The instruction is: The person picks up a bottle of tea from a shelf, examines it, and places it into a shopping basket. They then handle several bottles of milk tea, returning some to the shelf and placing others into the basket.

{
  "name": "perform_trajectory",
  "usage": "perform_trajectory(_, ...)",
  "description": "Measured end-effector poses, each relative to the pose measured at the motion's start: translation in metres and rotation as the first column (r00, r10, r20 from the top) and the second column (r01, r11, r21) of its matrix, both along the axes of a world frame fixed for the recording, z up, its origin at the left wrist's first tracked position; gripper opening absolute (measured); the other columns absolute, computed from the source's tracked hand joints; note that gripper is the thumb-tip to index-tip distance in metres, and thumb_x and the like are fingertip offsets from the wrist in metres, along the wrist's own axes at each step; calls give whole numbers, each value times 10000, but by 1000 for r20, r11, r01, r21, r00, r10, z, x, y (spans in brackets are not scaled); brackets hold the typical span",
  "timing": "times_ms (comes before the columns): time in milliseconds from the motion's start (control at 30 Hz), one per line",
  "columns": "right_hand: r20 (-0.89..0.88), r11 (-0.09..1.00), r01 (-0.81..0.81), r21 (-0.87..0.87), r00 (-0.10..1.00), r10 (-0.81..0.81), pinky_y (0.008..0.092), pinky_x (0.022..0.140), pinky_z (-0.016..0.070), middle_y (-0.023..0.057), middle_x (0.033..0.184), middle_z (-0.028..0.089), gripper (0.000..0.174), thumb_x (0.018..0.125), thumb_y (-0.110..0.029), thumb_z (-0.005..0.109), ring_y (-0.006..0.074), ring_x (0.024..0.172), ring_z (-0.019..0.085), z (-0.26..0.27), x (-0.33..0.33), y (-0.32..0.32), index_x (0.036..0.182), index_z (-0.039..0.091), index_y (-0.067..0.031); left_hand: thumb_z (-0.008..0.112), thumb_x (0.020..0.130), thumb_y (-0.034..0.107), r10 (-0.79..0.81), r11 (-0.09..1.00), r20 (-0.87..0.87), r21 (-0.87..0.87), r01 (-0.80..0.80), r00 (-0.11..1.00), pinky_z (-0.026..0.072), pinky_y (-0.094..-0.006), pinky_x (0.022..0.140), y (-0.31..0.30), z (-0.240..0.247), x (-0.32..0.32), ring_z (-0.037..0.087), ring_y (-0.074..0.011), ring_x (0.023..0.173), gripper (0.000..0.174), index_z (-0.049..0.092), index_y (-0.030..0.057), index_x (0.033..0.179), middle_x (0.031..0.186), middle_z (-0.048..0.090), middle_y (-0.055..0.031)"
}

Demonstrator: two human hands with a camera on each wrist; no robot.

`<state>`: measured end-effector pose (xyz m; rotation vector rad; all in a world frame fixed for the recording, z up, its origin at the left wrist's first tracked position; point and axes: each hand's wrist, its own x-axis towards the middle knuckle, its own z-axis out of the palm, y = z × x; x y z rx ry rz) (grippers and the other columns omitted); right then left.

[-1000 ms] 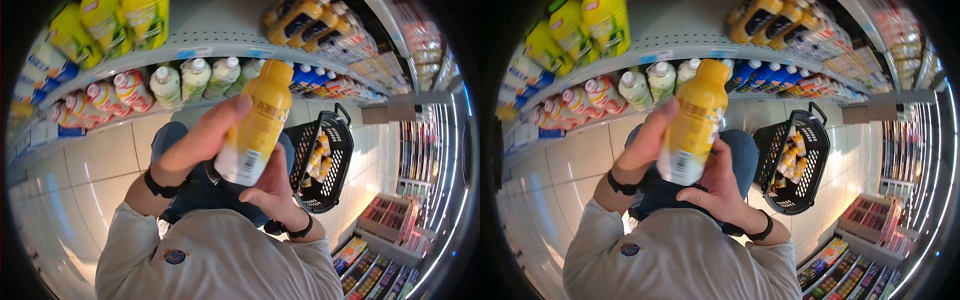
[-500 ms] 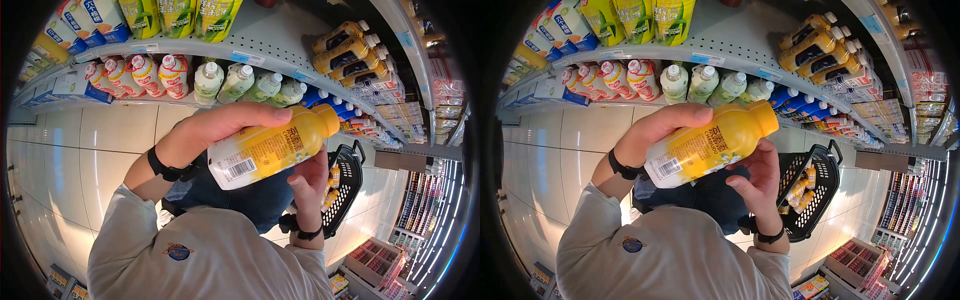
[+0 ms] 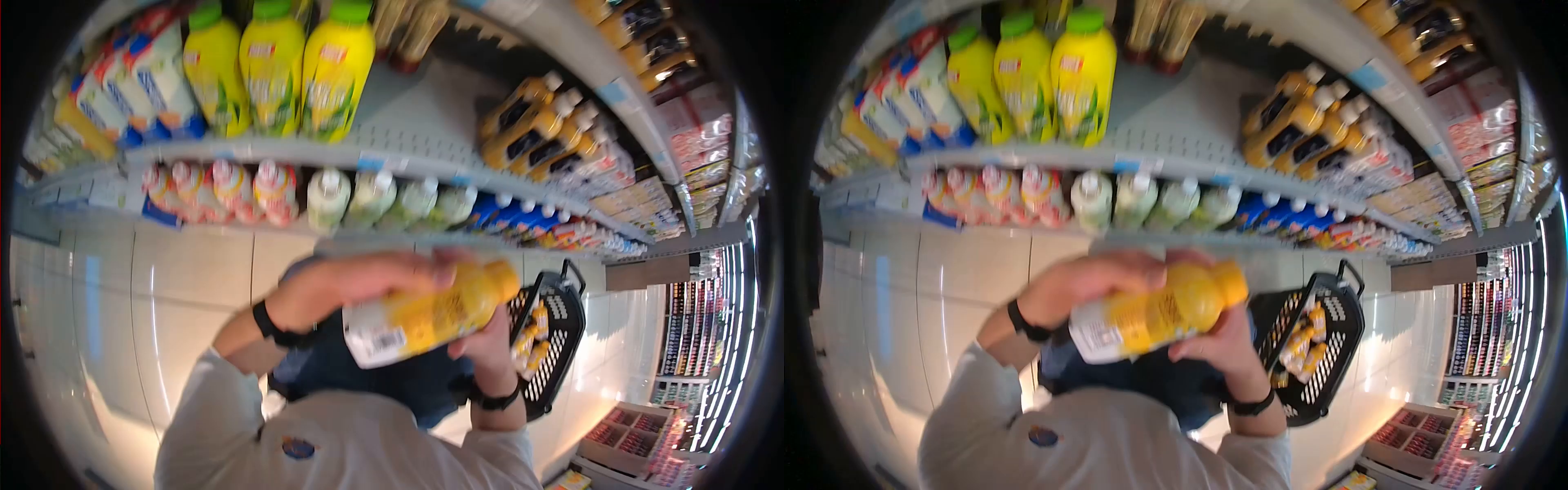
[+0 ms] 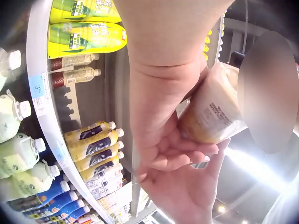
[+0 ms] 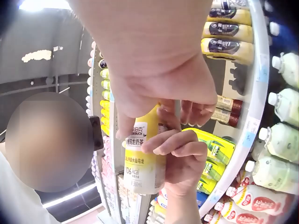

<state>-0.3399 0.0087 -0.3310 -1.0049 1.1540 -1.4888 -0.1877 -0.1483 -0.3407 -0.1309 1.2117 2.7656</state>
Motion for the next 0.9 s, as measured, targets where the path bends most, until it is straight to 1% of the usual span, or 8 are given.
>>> perform_trajectory(33,-19,999,-25,-32,1000,25,367,1037,410,105,1337,520,1008,555,-259,969,210,1224,518,-3,-3,0,1371,439,2,589,950,485,26,999,-98,50,-21,995,534,-282,755,5,-3,-5,659,-122,850,559,598,5,1236,1016,690,-60)
perform_trajectory(100,-15,997,-11,-73,1000,10,365,1011,430,113,1297,545,978,549,-256,968,215,1181,544,-15,-7,4,1342,460,10,600,938,507,-42,995,-49,-89,37,998,528,-267,730,0,-17,-9,650,-120,828,576,640,-33,1137,944,690,-73)
perform_trajectory(133,15,997,18,-75,1000,-17,364,999,439,120,1277,558,950,562,-241,960,216,1163,554,-15,-7,7,1333,464,12,601,941,500,-66,991,-33,-117,62,997,523,-260,736,-1,-16,-14,636,-107,834,577,636,-40,1140,966,685,-82)
perform_trajectory(233,33,988,91,-125,996,-88,370,981,458,131,1247,583,884,594,-195,934,221,1127,583,-11,-11,14,1316,470,19,697,892,422,17,855,-53,-517,-42,998,516,-295,853,-6,-3,-18,616,-128,953,590,595,-46,1237,1090,674,-72)
perform_trajectory(367,20,961,251,-115,968,-250,376,985,470,127,1238,600,838,639,-215,916,225,1113,609,-20,-23,23,1310,477,30,771,838,355,104,776,-165,-603,-184,981,522,-303,857,1,19,-16,647,-146,954,575,604,-11,1248,1115,691,-79)
perform_trajectory(467,101,939,313,-141,948,-300,360,974,480,107,1200,627,783,682,-225,896,215,1104,620,-15,-26,25,1296,495,50,833,754,334,116,403,-167,-893,-200,979,535,-328,852,8,45,-14,697,-223,949,610,617,40,1244,1093,702,-126)
perform_trajectory(667,-26,936,300,-183,951,-309,361,964,490,115,1220,626,782,699,-237,892,211,1094,627,-4,-23,27,1311,491,37,848,705,404,173,104,-423,-890,-443,890,538,-382,847,26,47,-20,679,-301,967,724,574,20,1253,1075,685,-141)
perform_trajectory(900,-70,929,280,-241,950,-305,418,1073,374,120,1356,530,796,752,-238,844,239,1260,503,0,-40,45,1389,437,15,853,660,370,120,-44,-514,-858,-512,850,537,-397,845,27,73,-38,665,-328,960,709,577,-4,1196,1065,665,-169)
